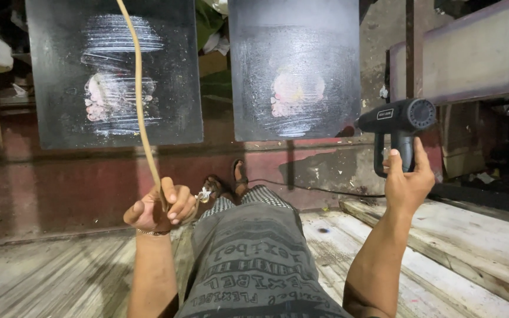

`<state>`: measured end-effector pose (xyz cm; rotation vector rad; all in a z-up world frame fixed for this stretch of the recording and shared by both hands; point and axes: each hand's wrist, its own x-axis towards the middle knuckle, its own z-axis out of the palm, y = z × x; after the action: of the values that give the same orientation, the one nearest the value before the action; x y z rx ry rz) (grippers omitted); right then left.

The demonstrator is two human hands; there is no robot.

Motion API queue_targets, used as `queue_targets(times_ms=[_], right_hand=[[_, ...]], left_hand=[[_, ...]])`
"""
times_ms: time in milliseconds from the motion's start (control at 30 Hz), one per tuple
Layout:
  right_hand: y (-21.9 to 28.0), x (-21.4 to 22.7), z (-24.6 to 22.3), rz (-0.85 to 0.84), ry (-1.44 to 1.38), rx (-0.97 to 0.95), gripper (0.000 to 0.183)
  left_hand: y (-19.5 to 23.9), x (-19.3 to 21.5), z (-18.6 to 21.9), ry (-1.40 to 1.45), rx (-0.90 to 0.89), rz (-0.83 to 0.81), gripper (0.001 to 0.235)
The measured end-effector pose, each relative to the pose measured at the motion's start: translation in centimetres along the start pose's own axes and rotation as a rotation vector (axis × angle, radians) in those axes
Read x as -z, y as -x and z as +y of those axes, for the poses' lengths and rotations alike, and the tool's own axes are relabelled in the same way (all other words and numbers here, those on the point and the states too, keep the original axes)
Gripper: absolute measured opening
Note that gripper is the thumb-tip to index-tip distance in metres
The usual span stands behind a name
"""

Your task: Using a handheld heat gun to dry ink on screen-printed boards

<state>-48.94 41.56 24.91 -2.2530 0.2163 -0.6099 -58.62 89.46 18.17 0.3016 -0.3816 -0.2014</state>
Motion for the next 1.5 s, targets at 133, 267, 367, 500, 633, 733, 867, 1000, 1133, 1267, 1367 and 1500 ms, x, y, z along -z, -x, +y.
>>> queue_targets(times_ms=[133, 267, 367, 500, 633, 733, 867, 1000, 1133, 1267, 1367, 1500], right_hand=[[0.0, -0.7, -0.9, -0.012, 0.054, 0.009, 0.048], [0.2, -2.6, -2.4, -0.1, -0.083, -0.034, 0.046], [0.6, -4.3, -3.5, -0.164, -0.16, -0.06, 0.046], [0.6, -6.4, -6.4, -0.275, -0.215, -0.062, 0.05], [1.0, -9.1, -8.1, -0.351, -0.254, -0.076, 0.049], [1.2, -10.9, -9.2, -0.418, -0.258, -0.064, 0.05], [1.2, -11.9, -11.3, -0.497, -0.262, -0.061, 0.048], [0.8, -11.7, -11.6, -0.509, -0.285, -0.075, 0.049], [-0.2, -10.9, -9.6, -0.458, -0.249, -0.076, 0.049], [-0.8, -9.5, -7.4, -0.372, -0.24, -0.116, 0.05], [-1.4, -7.7, -6.8, -0.302, -0.223, -0.134, 0.049], [-2.0, -6.0, -5.0, -0.181, -0.228, -0.126, 0.047]], left_hand=[[0.3, 1.0, -0.7, -0.003, -0.012, -0.008, 0.05], [0.1, 1.0, -0.9, 0.018, -0.005, 0.007, 0.05], [-0.1, 0.9, -0.9, 0.013, -0.02, 0.015, 0.05], [0.4, 1.0, -0.8, -0.013, -0.041, 0.03, 0.051], [0.5, 0.9, -0.8, -0.032, -0.049, 0.033, 0.051], [0.7, 0.9, -0.9, -0.034, -0.042, 0.04, 0.052], [0.9, 0.9, -1.1, -0.017, -0.042, 0.053, 0.051], [0.4, 0.6, -1.1, -0.025, -0.024, 0.071, 0.051], [0.0, 1.2, -1.2, -0.012, -0.008, 0.083, 0.051], [-0.8, 1.7, -1.2, -0.002, 0.024, 0.09, 0.052], [-1.6, 2.2, -1.4, 0.007, 0.054, 0.09, 0.051], [-2.9, 2.1, -1.7, 0.038, 0.082, 0.092, 0.05]])
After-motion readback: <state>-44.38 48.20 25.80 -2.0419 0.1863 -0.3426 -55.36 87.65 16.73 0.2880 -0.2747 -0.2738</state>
